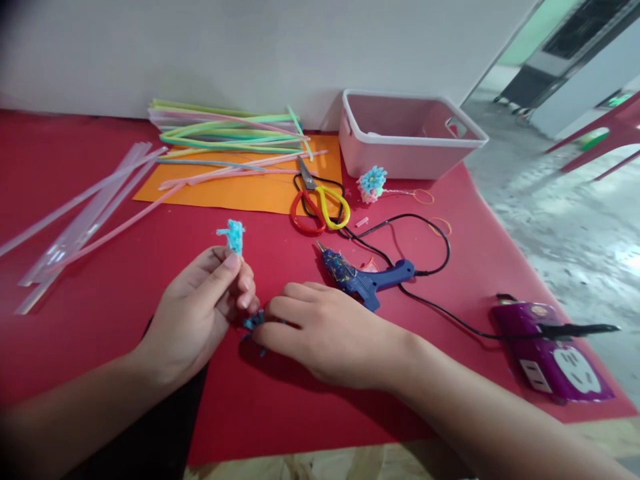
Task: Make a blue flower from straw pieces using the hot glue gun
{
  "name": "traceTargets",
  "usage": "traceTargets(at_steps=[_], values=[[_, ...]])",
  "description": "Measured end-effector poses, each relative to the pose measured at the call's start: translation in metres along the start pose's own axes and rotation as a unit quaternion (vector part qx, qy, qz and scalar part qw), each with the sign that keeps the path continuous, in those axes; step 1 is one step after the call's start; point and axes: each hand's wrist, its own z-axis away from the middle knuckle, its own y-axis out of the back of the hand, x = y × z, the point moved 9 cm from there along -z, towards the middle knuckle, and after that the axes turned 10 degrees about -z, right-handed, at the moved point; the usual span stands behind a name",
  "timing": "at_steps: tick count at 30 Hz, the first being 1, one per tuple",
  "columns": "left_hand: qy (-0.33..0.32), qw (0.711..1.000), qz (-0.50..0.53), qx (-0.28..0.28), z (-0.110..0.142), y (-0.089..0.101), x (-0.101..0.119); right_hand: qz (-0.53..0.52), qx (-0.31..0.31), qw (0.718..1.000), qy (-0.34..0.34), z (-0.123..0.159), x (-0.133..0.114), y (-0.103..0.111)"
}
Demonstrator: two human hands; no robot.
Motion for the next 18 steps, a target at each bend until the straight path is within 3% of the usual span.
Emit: traceTargets(at_steps=[2,8,12,18], values=[[0.004,1.000,0.008,0.001,-0.001,0.000,-0.001,-0.007,0.000,1.000,0.001,0.000,0.000,-0.001],[-0.003,1.000,0.013,-0.003,-0.001,-0.001,0.000,0.029,0.104,0.994,-0.012,0.002,0.005,0.015],[-0.010,1.000,0.012,-0.008,0.000,-0.003,0.002,0.083,0.088,0.992,-0.022,0.000,0.008,0.006],[-0.011,1.000,0.015,-0.002,0.000,-0.002,0.003,0.065,0.058,0.996,-0.025,-0.003,0.007,-0.005]])
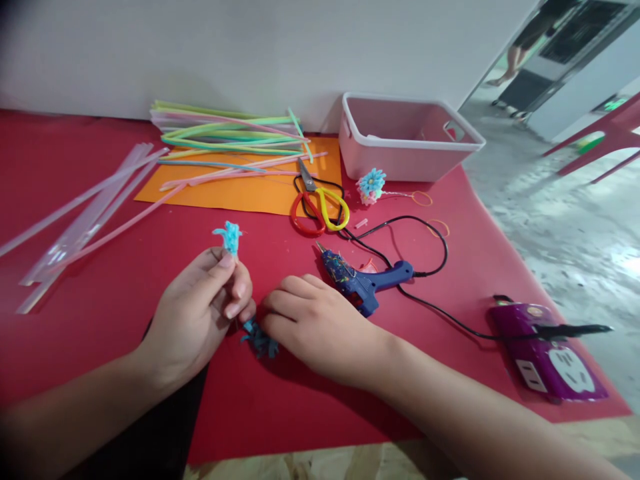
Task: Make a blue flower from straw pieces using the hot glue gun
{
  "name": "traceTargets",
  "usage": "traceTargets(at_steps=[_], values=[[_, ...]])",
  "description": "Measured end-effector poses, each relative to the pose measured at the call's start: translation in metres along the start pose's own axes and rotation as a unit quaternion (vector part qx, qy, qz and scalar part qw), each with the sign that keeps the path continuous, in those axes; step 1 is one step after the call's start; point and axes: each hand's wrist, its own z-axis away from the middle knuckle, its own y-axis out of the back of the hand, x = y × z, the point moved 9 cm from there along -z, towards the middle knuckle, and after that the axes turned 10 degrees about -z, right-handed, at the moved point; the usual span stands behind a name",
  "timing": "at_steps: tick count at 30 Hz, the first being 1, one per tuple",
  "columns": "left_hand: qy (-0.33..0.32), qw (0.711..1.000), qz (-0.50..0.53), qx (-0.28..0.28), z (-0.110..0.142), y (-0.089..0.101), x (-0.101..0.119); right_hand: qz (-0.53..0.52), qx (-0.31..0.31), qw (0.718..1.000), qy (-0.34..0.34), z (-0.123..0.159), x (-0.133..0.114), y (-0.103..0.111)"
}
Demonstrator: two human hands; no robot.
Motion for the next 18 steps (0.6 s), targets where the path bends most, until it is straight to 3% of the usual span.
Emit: traceTargets(at_steps=[9,18], values=[[0.007,1.000,-0.003,0.004,0.001,0.001,-0.001,-0.065,0.014,0.997,-0.026,0.000,0.003,0.008],[0.006,1.000,-0.003,-0.004,-0.001,-0.001,-0.001,-0.093,-0.049,0.991,-0.084,0.003,0.010,-0.004]])
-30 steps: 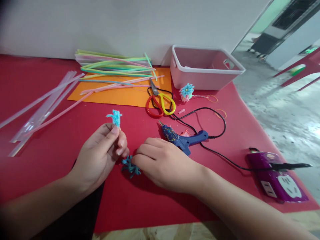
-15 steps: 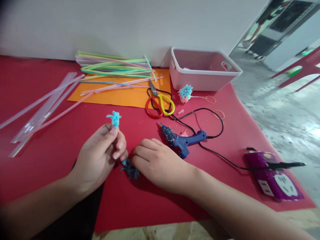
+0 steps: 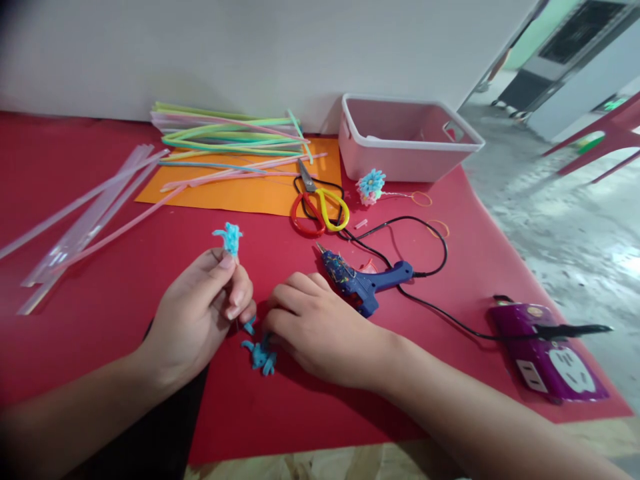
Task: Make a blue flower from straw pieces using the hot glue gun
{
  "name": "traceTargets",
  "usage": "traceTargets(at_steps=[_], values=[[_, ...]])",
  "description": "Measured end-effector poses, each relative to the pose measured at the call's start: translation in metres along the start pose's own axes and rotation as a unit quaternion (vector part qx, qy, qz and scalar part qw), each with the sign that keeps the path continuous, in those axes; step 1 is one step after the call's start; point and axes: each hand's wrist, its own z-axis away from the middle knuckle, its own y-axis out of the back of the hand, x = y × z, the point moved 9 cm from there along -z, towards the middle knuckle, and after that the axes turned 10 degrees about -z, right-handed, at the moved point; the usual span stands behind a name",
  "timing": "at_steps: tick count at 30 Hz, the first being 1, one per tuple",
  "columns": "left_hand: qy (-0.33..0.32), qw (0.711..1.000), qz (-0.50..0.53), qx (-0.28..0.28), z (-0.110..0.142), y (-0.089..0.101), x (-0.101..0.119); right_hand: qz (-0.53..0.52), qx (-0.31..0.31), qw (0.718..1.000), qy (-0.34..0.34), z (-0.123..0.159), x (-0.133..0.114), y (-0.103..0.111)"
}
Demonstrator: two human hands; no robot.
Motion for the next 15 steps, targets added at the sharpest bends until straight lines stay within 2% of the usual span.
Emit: traceTargets(at_steps=[3,8,11,15], values=[[-0.002,1.000,-0.003,-0.001,0.000,0.001,0.000,0.010,0.023,0.999,0.020,0.000,-0.003,0.003],[0.004,0.999,-0.031,-0.013,0.003,-0.001,-0.001,-0.049,0.154,0.983,0.088,0.005,-0.012,0.029],[0.009,1.000,-0.024,-0.016,0.003,-0.002,-0.001,-0.060,0.210,0.969,0.119,0.012,-0.017,0.040],[0.030,0.999,-0.005,-0.038,0.004,-0.006,-0.005,-0.061,0.283,0.952,0.104,0.020,-0.017,0.054]])
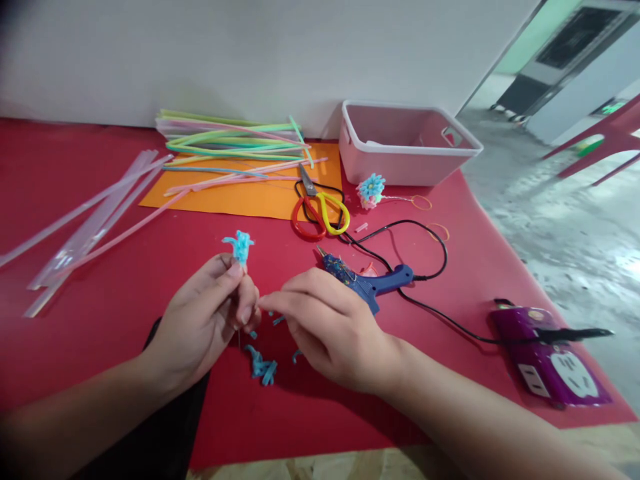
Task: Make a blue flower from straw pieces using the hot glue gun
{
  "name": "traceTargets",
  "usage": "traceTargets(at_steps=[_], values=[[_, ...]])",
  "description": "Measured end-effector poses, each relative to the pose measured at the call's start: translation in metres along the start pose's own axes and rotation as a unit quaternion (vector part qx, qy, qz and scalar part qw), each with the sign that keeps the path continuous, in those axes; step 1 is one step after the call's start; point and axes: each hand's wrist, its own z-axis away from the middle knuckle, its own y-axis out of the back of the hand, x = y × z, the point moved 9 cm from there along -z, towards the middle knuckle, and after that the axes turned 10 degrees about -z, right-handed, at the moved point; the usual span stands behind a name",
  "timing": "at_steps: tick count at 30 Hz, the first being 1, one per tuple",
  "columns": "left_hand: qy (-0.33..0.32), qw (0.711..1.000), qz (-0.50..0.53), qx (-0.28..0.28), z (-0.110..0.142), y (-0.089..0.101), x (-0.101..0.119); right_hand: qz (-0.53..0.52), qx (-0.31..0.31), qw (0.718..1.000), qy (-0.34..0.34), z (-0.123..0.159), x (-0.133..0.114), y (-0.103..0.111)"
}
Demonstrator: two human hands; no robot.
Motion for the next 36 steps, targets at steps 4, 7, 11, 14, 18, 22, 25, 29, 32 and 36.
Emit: traceTargets(at_steps=[4,7,11,14,18,22,25,29,32,36], values=[[0.012,0.999,0.025,-0.041,0.000,-0.007,-0.003,0.019,0.069,0.997,-0.033,-0.001,0.002,0.013],[0.016,0.998,0.024,-0.062,0.000,-0.011,-0.003,0.024,0.078,0.994,-0.066,0.000,0.008,0.013],[0.039,0.991,0.016,-0.123,0.003,-0.020,-0.009,-0.011,0.121,0.985,-0.123,0.010,0.019,0.018],[0.053,0.982,0.019,-0.178,0.007,-0.028,-0.012,-0.034,0.140,0.978,-0.152,0.014,0.024,0.022],[0.064,0.977,0.019,-0.202,0.009,-0.032,-0.016,0.014,0.146,0.983,-0.111,0.005,0.013,0.028],[0.072,0.973,0.008,-0.220,0.009,-0.035,-0.018,0.040,0.137,0.984,-0.108,0.001,0.011,0.031],[0.076,0.970,0.008,-0.230,0.010,-0.036,-0.018,0.024,0.160,0.977,-0.139,0.007,0.018,0.034],[0.079,0.969,0.017,-0.236,0.011,-0.036,-0.019,-0.029,0.208,0.961,-0.179,0.018,0.029,0.035],[0.078,0.968,0.018,-0.236,0.011,-0.036,-0.019,-0.038,0.214,0.959,-0.181,0.020,0.029,0.035],[0.073,0.969,-0.012,-0.236,0.012,-0.037,-0.021,-0.006,0.192,0.972,-0.137,0.013,0.018,0.037]])
